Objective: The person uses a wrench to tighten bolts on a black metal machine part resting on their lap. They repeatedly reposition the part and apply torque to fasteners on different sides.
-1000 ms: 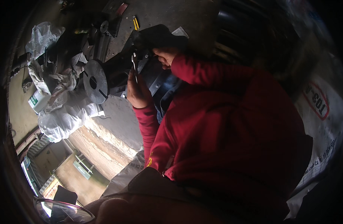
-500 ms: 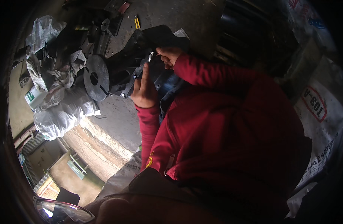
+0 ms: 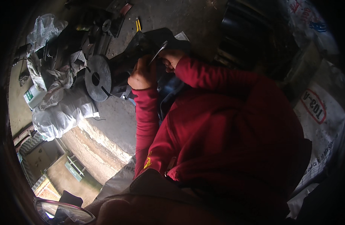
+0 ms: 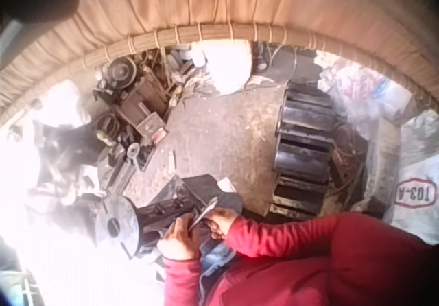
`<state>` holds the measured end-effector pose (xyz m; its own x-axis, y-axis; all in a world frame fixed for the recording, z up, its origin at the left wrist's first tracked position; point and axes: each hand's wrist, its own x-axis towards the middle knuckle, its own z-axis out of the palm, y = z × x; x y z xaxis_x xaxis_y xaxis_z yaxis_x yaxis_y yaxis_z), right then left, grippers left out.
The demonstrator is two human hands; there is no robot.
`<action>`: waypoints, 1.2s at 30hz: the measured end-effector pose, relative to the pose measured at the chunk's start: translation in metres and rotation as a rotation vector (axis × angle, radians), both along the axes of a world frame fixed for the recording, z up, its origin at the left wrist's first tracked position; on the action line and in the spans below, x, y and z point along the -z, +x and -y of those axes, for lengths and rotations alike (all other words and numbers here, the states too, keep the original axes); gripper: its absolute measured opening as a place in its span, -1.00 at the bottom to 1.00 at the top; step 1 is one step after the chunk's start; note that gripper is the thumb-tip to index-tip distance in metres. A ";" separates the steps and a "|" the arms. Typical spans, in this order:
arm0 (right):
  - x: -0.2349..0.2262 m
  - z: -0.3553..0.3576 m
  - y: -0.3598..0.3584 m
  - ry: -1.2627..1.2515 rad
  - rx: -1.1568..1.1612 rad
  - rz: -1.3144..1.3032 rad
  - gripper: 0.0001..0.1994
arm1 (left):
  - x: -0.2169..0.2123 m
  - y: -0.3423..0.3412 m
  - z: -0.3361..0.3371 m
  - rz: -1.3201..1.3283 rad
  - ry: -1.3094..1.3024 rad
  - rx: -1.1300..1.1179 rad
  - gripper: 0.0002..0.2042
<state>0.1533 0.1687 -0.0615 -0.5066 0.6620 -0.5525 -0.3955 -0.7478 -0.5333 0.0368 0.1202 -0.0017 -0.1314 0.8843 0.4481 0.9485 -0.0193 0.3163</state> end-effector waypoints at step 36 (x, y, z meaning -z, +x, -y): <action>0.004 0.003 0.009 -0.112 -0.075 -0.218 -0.73 | 0.015 -0.020 0.050 0.215 0.114 0.053 -0.71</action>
<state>0.1626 0.1659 -0.0657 -0.6672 0.5589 -0.4924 -0.4336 -0.8289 -0.3533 0.0170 0.0704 -0.0167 -0.1891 0.8379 0.5120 0.8564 -0.1145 0.5035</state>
